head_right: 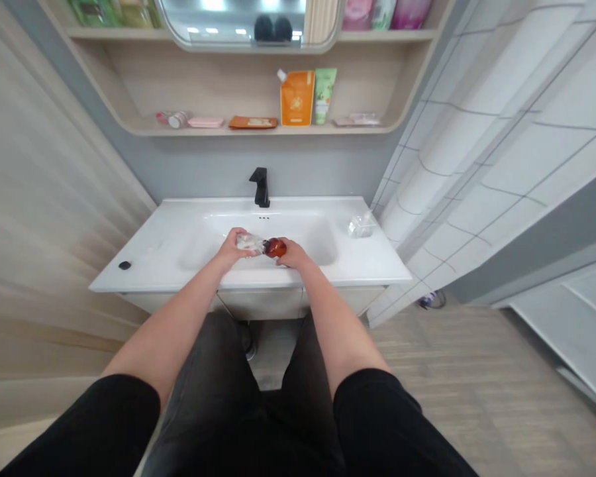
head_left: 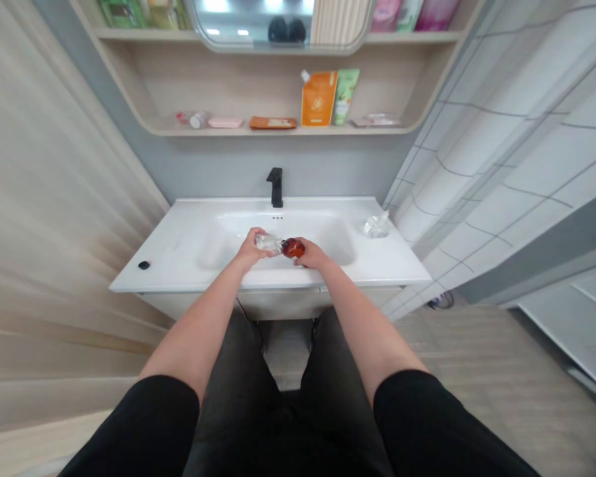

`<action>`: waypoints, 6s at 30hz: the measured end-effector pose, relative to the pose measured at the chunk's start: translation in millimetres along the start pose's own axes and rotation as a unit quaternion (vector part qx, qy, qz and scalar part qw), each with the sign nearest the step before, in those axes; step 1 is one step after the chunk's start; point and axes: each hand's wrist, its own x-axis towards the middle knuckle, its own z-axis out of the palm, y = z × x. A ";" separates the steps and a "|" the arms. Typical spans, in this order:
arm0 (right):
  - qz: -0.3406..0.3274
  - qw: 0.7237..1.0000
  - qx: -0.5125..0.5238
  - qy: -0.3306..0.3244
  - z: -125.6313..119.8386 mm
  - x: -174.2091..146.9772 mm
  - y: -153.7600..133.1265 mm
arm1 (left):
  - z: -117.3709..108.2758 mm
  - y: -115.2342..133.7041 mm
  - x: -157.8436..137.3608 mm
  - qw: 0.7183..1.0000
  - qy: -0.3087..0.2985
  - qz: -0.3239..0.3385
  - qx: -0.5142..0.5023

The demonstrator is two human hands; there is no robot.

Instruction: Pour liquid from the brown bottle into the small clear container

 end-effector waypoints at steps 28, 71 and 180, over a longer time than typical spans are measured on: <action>0.018 1.000 -0.016 -0.004 -0.4 -1.0 -3.2 | 0.3 1.4 0.5 0.999 -0.003 0.028 -0.015; 0.030 0.999 -0.039 -0.011 -1.6 -1.6 -2.9 | -0.4 3.6 0.4 0.999 -0.008 0.034 0.025; -0.008 0.996 0.083 0.036 -1.5 -6.0 -2.2 | -3.9 98.9 36.1 0.954 -0.128 0.074 0.262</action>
